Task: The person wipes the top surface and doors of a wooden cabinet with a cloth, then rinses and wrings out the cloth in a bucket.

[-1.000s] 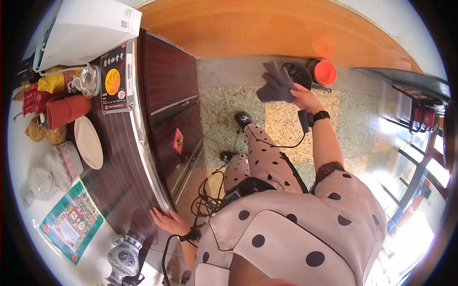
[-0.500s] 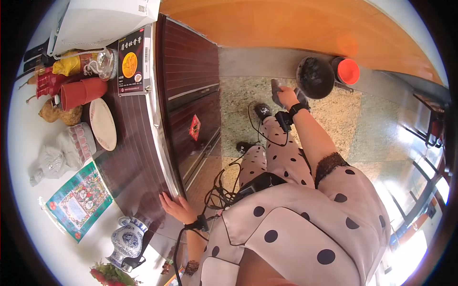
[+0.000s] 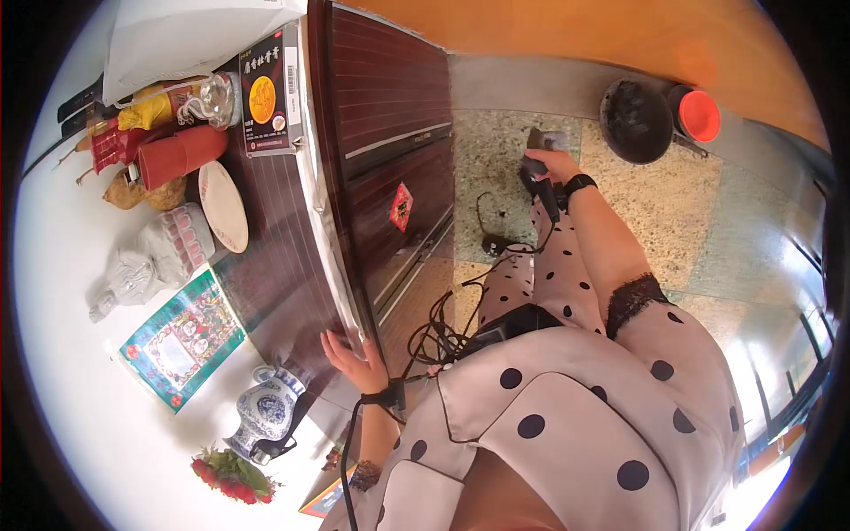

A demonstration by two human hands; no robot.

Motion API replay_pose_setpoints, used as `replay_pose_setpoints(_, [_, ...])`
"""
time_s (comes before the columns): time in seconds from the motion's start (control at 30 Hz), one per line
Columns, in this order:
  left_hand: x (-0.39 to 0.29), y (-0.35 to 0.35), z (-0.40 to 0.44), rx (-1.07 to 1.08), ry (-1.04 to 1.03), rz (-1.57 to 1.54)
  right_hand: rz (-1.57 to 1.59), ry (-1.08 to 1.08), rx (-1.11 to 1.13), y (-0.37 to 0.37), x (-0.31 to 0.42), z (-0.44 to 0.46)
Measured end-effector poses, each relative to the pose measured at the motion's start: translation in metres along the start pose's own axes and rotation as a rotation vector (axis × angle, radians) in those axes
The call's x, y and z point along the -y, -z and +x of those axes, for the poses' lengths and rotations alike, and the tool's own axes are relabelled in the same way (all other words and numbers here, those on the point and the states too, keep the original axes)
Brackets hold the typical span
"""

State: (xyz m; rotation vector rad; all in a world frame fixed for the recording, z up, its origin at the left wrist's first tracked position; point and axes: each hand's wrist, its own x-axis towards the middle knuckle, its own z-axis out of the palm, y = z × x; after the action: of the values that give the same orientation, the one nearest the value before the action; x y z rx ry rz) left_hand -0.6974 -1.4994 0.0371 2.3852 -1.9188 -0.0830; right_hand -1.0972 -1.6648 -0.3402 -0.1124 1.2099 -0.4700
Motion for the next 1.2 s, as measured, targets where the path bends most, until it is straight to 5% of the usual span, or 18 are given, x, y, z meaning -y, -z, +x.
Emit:
replay_pose_setpoints(0.07, [-0.014, 0.007, 0.015, 0.003, -0.037, 0.014, -0.093, -0.079, 0.060, -0.003, -0.006, 0.014])
replay_pose_setpoints(0.17, [-0.044, 0.014, 0.048, 0.023, -0.132, 0.062, 0.147, 0.015, -0.187, -0.049, 0.002, 0.000])
replay_pose_setpoints(0.27, [-0.052, -0.004, 0.076, 0.018, -0.129, -0.202, 0.306, 0.144, 0.009, -0.102, 0.051, -0.032])
replay_pose_setpoints(0.43, [-0.073, -0.026, 0.105, -0.010, -0.103, -0.219, 0.597, 0.374, 0.319, -0.201, 0.118, -0.034])
replay_pose_setpoints(0.5, [-0.072, -0.029, 0.105, -0.010, -0.140, -0.089, 0.492, 0.381, 0.172, -0.240, 0.152, -0.042])
replay_pose_setpoints(0.53, [-0.073, -0.031, 0.105, -0.018, -0.171, 0.032, 0.520, 0.479, 0.285, -0.255, 0.164, -0.039])
replay_pose_setpoints(0.7, [-0.071, -0.036, 0.106, -0.036, -0.182, -0.022, 0.726, 0.556, 0.156, -0.313, 0.208, -0.023])
replay_pose_setpoints(0.8, [-0.075, -0.036, 0.108, -0.019, -0.163, -0.007, 0.722, 0.479, 0.068, -0.312, 0.220, -0.018])
replay_pose_setpoints(0.97, [-0.074, -0.034, 0.109, 0.008, -0.169, 0.066, 0.152, 0.847, -0.069, -0.304, 0.207, -0.009])
replay_pose_setpoints(1.07, [-0.074, -0.036, 0.109, 0.016, -0.160, 0.020, 0.087, 0.930, -0.235, -0.315, 0.173, -0.006])
replay_pose_setpoints(1.2, [-0.075, -0.034, 0.109, 0.035, -0.159, 0.016, 0.034, 0.674, 0.084, -0.317, 0.090, -0.035])
